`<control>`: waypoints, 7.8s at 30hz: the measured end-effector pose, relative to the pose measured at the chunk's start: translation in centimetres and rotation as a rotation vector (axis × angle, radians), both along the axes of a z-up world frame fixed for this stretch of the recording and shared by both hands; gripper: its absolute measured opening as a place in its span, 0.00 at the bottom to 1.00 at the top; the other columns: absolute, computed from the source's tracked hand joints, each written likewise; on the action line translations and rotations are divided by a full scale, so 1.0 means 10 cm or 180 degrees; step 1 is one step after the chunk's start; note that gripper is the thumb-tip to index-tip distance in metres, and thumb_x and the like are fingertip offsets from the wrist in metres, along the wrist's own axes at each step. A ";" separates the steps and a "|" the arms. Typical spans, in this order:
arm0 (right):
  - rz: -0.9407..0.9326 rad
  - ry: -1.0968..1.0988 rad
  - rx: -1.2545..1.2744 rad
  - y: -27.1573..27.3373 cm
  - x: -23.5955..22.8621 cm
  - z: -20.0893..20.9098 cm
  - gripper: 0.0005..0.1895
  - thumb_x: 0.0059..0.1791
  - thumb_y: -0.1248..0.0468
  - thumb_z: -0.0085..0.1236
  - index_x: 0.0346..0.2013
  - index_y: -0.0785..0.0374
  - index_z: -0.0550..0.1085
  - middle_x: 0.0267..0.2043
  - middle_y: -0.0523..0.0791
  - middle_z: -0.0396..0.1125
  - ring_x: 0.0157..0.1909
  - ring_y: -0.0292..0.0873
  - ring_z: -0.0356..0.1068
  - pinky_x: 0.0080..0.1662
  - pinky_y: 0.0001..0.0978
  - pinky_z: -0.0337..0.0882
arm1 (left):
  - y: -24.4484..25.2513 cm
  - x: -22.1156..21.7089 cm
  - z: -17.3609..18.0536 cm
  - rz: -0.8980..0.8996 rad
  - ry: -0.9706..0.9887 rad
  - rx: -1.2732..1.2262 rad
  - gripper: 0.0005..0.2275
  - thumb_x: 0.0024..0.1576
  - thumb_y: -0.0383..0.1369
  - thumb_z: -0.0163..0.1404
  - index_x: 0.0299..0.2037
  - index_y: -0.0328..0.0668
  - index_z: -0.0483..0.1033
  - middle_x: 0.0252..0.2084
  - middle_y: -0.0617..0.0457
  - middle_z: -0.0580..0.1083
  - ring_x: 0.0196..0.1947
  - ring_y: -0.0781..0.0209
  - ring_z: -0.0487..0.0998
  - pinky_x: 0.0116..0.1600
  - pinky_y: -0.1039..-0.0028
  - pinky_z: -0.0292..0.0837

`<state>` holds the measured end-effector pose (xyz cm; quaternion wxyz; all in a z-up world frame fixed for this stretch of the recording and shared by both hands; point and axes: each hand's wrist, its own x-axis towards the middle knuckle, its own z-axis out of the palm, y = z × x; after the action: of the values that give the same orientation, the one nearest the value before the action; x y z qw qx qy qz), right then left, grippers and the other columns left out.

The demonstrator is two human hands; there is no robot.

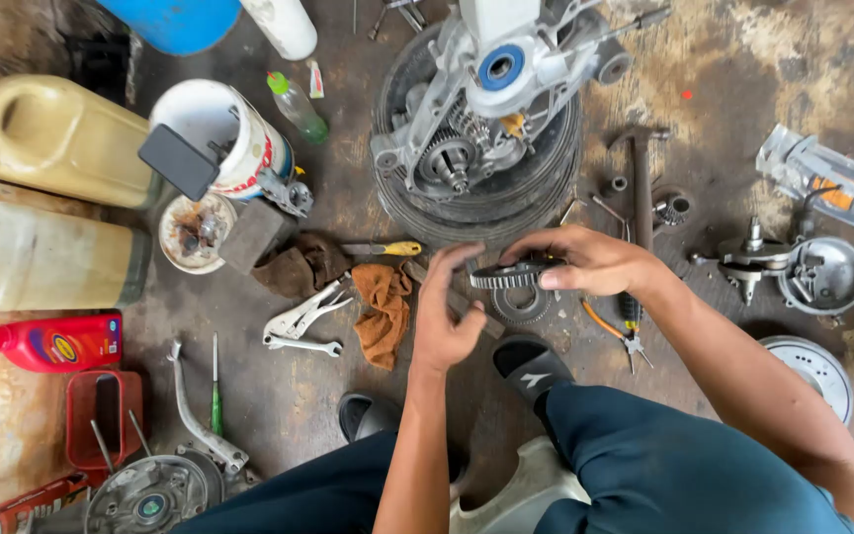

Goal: The person sits on the floor and cleans a metal gear using a wire brush. They hold the gear in one hand and scrub the teeth and inner surfaces with the brush in the other hand.

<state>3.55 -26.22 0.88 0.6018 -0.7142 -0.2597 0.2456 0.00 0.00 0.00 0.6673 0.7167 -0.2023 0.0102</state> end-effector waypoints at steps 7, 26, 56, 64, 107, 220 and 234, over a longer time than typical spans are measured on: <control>0.0257 0.0351 -0.0190 0.11 0.17 0.20 0.36 0.45 0.40 0.51 0.52 0.66 0.78 0.45 0.51 0.77 0.46 0.46 0.75 0.46 0.44 0.75 | 0.09 -0.13 0.32 0.0084 0.0019 -0.0058 0.20 0.52 0.33 0.54 0.56 0.40 0.73 0.56 0.43 0.74 0.59 0.43 0.74 0.63 0.54 0.67; -0.0340 0.2908 -0.0138 0.98 0.42 0.41 0.32 0.48 0.41 0.53 0.47 0.69 0.76 0.40 0.54 0.73 0.42 0.51 0.74 0.45 0.45 0.75 | 0.17 -0.02 -0.48 -0.0391 0.2128 -0.3201 0.28 0.63 0.51 0.43 0.58 0.30 0.76 0.46 0.34 0.79 0.45 0.47 0.82 0.57 0.60 0.76; -0.0494 -0.1101 -0.3268 1.59 -0.57 -2.41 0.30 0.45 0.53 0.66 0.55 0.62 0.65 0.52 0.54 0.59 0.52 0.60 0.70 0.52 0.46 0.75 | 0.71 0.21 -0.44 -0.0449 0.2059 -0.4280 0.35 0.61 0.49 0.44 0.74 0.31 0.55 0.72 0.25 0.58 0.73 0.25 0.56 0.66 0.33 0.61; -0.0760 -0.2091 -0.2485 2.23 -0.23 -1.54 0.27 0.46 0.46 0.59 0.53 0.59 0.76 0.53 0.53 0.69 0.60 0.65 0.66 0.61 0.58 0.66 | 0.66 0.22 0.29 0.0522 0.2602 -0.4521 0.26 0.61 0.47 0.49 0.52 0.23 0.78 0.49 0.27 0.77 0.52 0.31 0.79 0.53 0.46 0.80; -0.0096 0.0363 -0.2017 0.90 -0.33 -0.42 0.28 0.48 0.55 0.51 0.64 0.51 0.69 0.53 0.61 0.73 0.56 0.69 0.71 0.56 0.63 0.69 | 1.12 0.21 -0.21 0.0460 0.1970 -0.4466 0.30 0.62 0.47 0.48 0.65 0.24 0.67 0.64 0.23 0.67 0.68 0.25 0.64 0.63 0.46 0.74; -0.1686 -0.2048 0.0002 1.21 -0.27 -0.11 0.17 0.48 0.69 0.60 0.50 0.71 0.74 0.47 0.57 0.74 0.47 0.61 0.77 0.45 0.48 0.76 | 0.80 0.18 0.21 0.0772 0.2122 -0.4587 0.29 0.59 0.50 0.50 0.60 0.30 0.74 0.60 0.25 0.72 0.63 0.27 0.70 0.63 0.41 0.72; -0.1106 -0.3566 -0.1270 1.56 -0.33 0.44 0.04 0.51 0.63 0.54 0.33 0.57 0.74 0.34 0.46 0.65 0.26 0.46 0.70 0.26 0.32 0.72 | 0.85 0.23 0.22 0.1018 0.2034 -0.3813 0.32 0.59 0.56 0.46 0.57 0.29 0.75 0.58 0.31 0.74 0.59 0.40 0.76 0.62 0.54 0.75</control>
<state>0.30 -10.62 5.28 0.2601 -0.8652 -0.3652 -0.2245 2.32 8.50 2.23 0.9648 0.2142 0.1524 0.0069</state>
